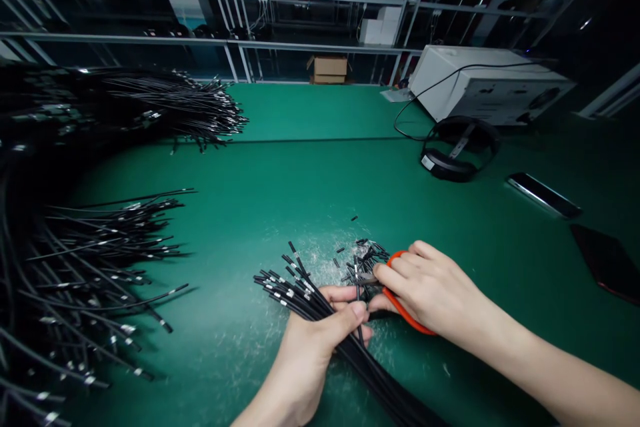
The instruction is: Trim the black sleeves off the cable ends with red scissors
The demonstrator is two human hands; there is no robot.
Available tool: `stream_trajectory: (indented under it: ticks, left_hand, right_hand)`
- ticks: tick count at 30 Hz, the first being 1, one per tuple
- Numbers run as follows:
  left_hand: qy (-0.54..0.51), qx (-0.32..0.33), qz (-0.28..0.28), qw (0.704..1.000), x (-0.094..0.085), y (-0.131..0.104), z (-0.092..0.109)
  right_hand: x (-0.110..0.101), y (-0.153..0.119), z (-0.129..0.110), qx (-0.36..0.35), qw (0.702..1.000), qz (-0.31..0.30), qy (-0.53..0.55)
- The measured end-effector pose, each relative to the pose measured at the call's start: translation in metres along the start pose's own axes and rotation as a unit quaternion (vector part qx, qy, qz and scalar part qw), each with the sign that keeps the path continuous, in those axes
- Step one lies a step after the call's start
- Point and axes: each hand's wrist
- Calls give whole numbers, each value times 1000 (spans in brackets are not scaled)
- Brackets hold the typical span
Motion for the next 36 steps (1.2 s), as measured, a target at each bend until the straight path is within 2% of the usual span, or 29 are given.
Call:
stream_trajectory:
  ticks: [7,11,13,15,17,18,20,22,23,25,28,36]
  left_hand:
    - [0,1,-2,1000,-1,2,-1]
    - [3,-6,4,1000,-2,2,0]
    - [3,-6,-2,1000,-1,1,0]
    - [2,-3,-6,1000,0,0,0]
    - [-1,-1,-7,1000,0,-1,1]
    - [-1,2,-7,1000,1,-1,1]
    - [3,4,-12,1000,1,0,1]
    - [7,7,-20,1000,1,1,2]
    - [9,6,-26,1000,0,1,2]
    - [6,4,-35,999,0,3,2]
    - [-2,2,-27,1000,-1,3,1]
    - [-3,-10,-32,999,-2,3,0]
  right_hand:
    - [-4,1,0,-29,997,28,-61]
    - [-7,0,5,-30,997,36,-58]
    - [-9,-1,9,-9,999,42,-16]
    - [-10,1,10,62,995,50,62]
    - [-8,3,8,178,967,43,177]
    - [-7,5,5,236,939,29,250]
    - [-3,10,-4,321,850,-16,417]
    - [2,14,-13,358,746,-58,559]
    - [4,16,-18,365,705,-67,605]
    - [7,17,-24,374,657,-62,652]
    - [8,16,-26,368,643,-29,671]
    - [7,9,-19,344,664,-9,664]
Point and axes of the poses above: each hand's wrist, its own y-axis towards the middle knuckle, its own x-axis out of the palm, z = x × y, and after that the axes turned 6 degrees about z, right-handed
